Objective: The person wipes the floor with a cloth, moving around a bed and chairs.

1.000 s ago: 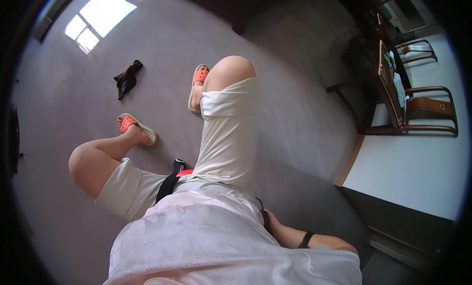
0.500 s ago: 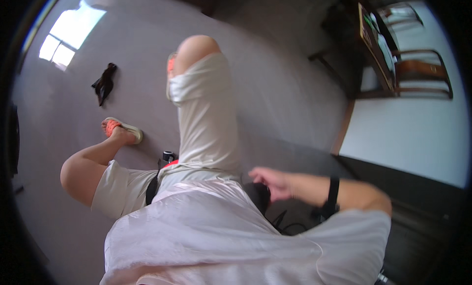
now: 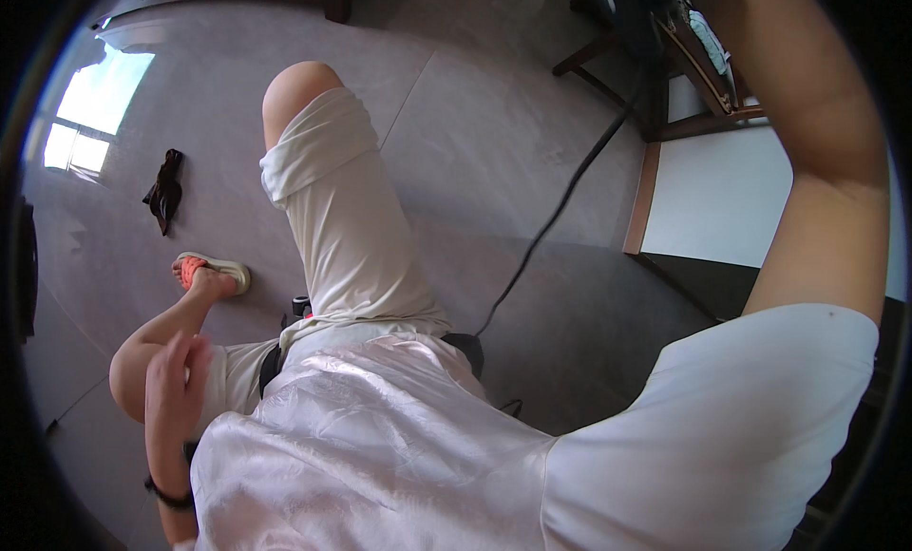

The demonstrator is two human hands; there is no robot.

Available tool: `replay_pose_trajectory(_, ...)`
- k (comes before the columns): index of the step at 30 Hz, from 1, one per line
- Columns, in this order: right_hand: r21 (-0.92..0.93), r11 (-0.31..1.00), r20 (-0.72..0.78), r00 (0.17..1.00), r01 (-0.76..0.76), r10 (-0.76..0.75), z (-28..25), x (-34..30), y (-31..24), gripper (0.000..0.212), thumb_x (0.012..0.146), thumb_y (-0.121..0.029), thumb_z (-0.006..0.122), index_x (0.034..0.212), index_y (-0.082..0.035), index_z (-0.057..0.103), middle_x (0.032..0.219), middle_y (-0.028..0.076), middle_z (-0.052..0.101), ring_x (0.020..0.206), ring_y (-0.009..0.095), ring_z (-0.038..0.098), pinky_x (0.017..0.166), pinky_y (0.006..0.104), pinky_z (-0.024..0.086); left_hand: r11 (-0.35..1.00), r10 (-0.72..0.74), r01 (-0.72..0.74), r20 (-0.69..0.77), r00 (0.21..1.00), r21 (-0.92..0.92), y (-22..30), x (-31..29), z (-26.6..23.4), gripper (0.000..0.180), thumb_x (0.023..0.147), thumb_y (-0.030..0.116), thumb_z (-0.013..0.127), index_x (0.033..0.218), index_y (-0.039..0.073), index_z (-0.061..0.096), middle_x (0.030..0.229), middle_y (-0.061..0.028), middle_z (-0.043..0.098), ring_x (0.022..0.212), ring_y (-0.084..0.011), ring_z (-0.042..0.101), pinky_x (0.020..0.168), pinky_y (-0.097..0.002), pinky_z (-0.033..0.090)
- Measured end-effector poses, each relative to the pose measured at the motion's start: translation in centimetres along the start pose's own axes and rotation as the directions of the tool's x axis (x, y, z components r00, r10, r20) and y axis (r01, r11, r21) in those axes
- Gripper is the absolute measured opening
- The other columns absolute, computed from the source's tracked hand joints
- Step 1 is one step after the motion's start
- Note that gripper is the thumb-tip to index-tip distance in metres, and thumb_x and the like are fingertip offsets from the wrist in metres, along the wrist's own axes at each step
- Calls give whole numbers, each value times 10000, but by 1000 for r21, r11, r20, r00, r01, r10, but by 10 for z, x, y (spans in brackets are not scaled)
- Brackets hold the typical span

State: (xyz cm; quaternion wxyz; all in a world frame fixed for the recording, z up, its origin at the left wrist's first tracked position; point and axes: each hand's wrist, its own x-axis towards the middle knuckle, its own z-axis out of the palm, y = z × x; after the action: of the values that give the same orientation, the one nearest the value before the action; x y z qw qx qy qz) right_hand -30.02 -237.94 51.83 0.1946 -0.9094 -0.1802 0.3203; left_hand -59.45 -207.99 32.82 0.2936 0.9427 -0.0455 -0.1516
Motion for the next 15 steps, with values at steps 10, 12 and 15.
replay_pose_trajectory(10,129,957,103,956,261,-274,27,42,33,517,840,-418,643,1118,11,568,1043,165,598,870,267,606,759,412,537,705,621,-630,713,326,-326,156,121,189,547,861,374,607,1281,41,500,1265,-193,536,1128,-349,531,986,-400,404)
replay_pose_trajectory(12,-20,991,174,976,-130,132,53,51,77,461,820,-402,669,1089,-34,601,982,151,638,767,256,616,752,377,534,727,373,-636,926,50,-259,145,123,202,466,871,352,593,1221,45,574,1251,-170,560,1154,-328,518,1003,-384,393)
replay_pose_trajectory(15,-77,981,313,930,-179,194,133,-2,170,582,868,-444,584,1258,-19,508,1206,107,572,1018,185,570,775,301,512,706,686,-417,698,206,-572,90,131,201,342,892,303,550,1082,46,672,1147,-138,632,1139,-312,537,974,-369,422)
